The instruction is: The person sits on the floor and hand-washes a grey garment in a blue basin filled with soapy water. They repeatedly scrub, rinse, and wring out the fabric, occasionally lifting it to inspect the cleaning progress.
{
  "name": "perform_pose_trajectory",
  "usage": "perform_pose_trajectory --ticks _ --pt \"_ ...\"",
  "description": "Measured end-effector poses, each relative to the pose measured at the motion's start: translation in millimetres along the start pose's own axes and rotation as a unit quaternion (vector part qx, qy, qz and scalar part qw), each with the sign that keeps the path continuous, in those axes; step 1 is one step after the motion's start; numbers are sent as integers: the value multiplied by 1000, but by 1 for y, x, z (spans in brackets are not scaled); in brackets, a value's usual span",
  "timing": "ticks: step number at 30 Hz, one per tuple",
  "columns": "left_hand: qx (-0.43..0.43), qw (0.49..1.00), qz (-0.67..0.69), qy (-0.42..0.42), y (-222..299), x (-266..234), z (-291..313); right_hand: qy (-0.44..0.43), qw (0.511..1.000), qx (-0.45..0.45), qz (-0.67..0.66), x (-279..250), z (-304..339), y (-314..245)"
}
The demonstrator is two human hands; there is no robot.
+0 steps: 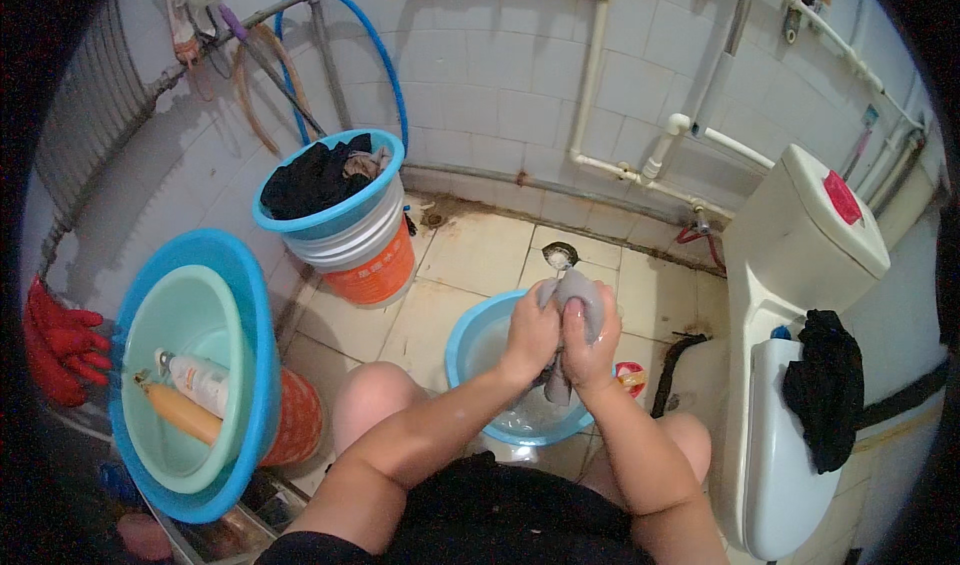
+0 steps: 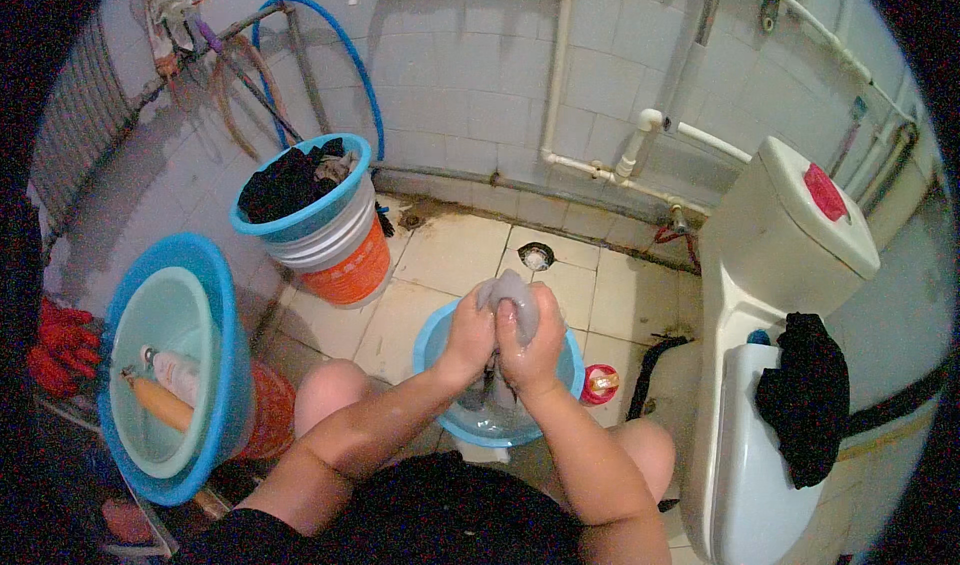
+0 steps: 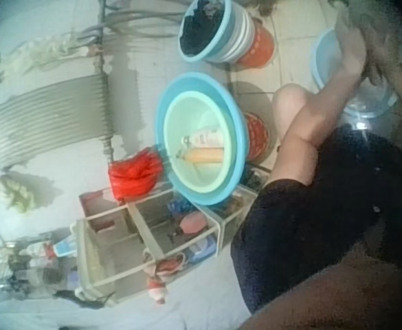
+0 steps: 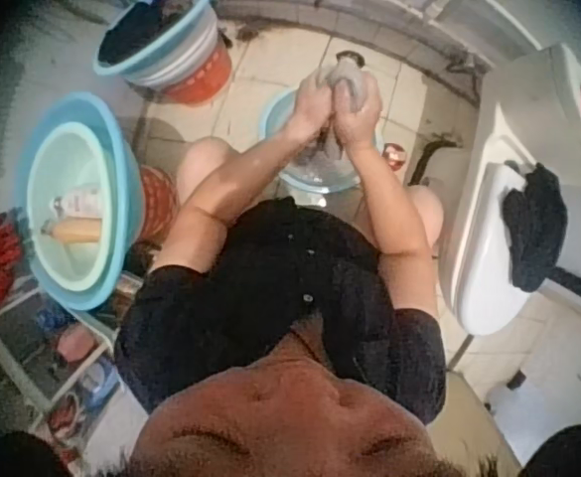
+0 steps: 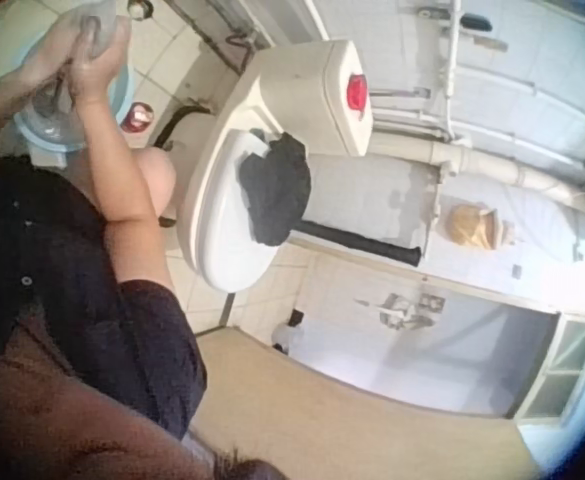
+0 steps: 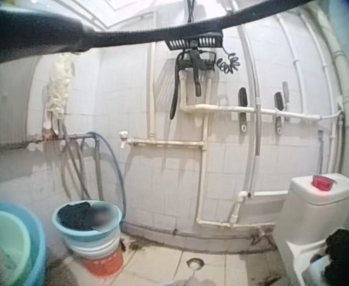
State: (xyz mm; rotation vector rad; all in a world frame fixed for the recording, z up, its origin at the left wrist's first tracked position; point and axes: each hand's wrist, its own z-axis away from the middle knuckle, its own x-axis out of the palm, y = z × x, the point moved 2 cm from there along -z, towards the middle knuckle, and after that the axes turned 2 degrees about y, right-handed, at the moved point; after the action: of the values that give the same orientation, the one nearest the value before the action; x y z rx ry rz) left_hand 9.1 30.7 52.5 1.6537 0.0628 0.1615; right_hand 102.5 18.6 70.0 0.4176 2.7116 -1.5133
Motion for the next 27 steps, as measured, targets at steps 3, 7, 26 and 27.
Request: perform_pose_trajectory --ticks 3,7,26,27 --pt "8 993 -116 -4 -12 -8 -3 -12 985 143 -98 1 -9 9" --pt "55 959 -262 -93 -8 -9 2 -8 903 357 -240 -20 -25 81" --pt "147 920 -339 -134 -8 -21 -3 -164 774 547 -274 -27 -1 79" --pt "87 954 -267 -106 -19 -27 -12 -183 799 519 -243 -27 -3 66"
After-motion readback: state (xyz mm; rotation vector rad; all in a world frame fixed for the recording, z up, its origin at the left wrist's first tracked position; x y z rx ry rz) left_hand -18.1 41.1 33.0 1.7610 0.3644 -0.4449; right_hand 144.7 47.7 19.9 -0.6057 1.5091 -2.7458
